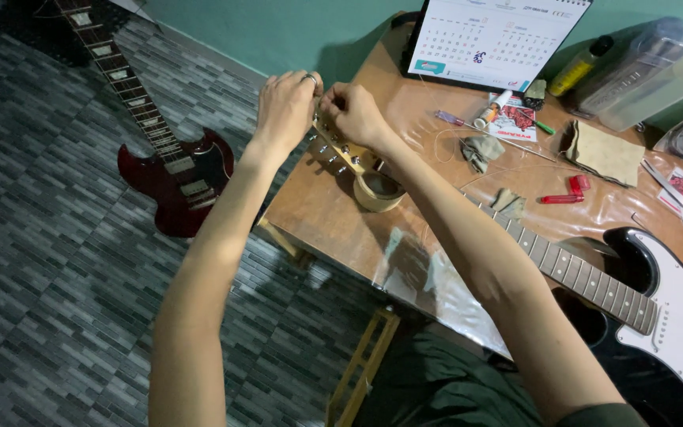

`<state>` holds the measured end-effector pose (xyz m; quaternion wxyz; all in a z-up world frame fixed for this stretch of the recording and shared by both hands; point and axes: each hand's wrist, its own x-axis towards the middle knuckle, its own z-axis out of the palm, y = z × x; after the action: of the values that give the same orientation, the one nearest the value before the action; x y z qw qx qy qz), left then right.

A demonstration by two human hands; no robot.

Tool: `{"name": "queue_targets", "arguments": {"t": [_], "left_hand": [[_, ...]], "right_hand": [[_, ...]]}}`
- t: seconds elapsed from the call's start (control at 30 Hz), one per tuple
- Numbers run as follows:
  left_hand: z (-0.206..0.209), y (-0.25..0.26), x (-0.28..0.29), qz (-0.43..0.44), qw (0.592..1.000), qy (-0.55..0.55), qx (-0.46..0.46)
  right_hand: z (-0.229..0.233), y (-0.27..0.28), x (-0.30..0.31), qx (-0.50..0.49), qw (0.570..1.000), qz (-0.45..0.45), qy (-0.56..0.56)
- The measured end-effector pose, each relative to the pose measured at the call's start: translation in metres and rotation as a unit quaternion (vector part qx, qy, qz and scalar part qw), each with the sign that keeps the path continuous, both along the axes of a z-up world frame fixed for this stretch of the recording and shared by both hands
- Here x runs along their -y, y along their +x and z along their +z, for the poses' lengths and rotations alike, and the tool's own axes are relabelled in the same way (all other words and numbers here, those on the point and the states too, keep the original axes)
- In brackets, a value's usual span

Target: The person strings a black electric guitar by threading strings through the bridge, pulling them along the fretboard, and winding them onto the tuning pegs at the headstock. The person handles the guitar strings and the guitar itself throughout the process.

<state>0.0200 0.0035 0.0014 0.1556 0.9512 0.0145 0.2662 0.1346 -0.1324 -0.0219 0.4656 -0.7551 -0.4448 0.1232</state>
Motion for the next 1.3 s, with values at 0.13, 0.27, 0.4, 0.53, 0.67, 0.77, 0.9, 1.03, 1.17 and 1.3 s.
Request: {"name": "queue_targets", "arguments": {"t": [0.13,0.27,0.4,0.53,0.67,0.77,0.9,1.03,1.17,1.3], "left_hand": [[-0.021,0.007,-0.008,0.029,0.979,0.203,0.022],[-0.009,-0.016,-0.005,-0.026,0.985,0.169,-0.007],[-0.002,-0.027,-0.004,-0.010,0.990,0.125,-0.070],[0.002,-0.026,-0.006,-0.012,0.994,0.076,-0.079],[0.002,-0.023,-0.007,-0.007,0.996,0.039,-0.075],[0.001,-0.018,-0.002,-0.008,0.995,0.066,-0.074],[0.004,-0.015,0.003,0.006,0.991,0.095,-0.093],[0.016,-0.022,0.012,0.003,0.995,0.022,-0.100],[0.030,-0.032,0.025,0.002,0.994,-0.079,-0.078],[0.058,-0.060,0.068,-0.036,0.980,-0.193,-0.029]], "right_hand": [[0.019,-0.006,0.011,-0.010,0.999,0.021,-0.040],[0.035,-0.008,0.043,0.064,0.996,-0.009,-0.059],[0.037,-0.028,0.083,0.075,0.992,0.042,-0.096],[0.021,-0.029,0.093,0.178,0.981,0.019,-0.072],[0.002,-0.026,0.093,0.355,0.934,0.026,-0.042],[0.004,-0.028,0.089,0.390,0.914,0.045,-0.099],[0.014,-0.028,0.088,0.442,0.881,0.068,-0.154],[0.026,-0.025,0.092,0.187,0.973,0.103,-0.087],[0.057,-0.033,0.108,0.017,0.996,0.033,-0.086],[0.108,-0.058,0.158,0.049,0.997,0.056,-0.033]]}}
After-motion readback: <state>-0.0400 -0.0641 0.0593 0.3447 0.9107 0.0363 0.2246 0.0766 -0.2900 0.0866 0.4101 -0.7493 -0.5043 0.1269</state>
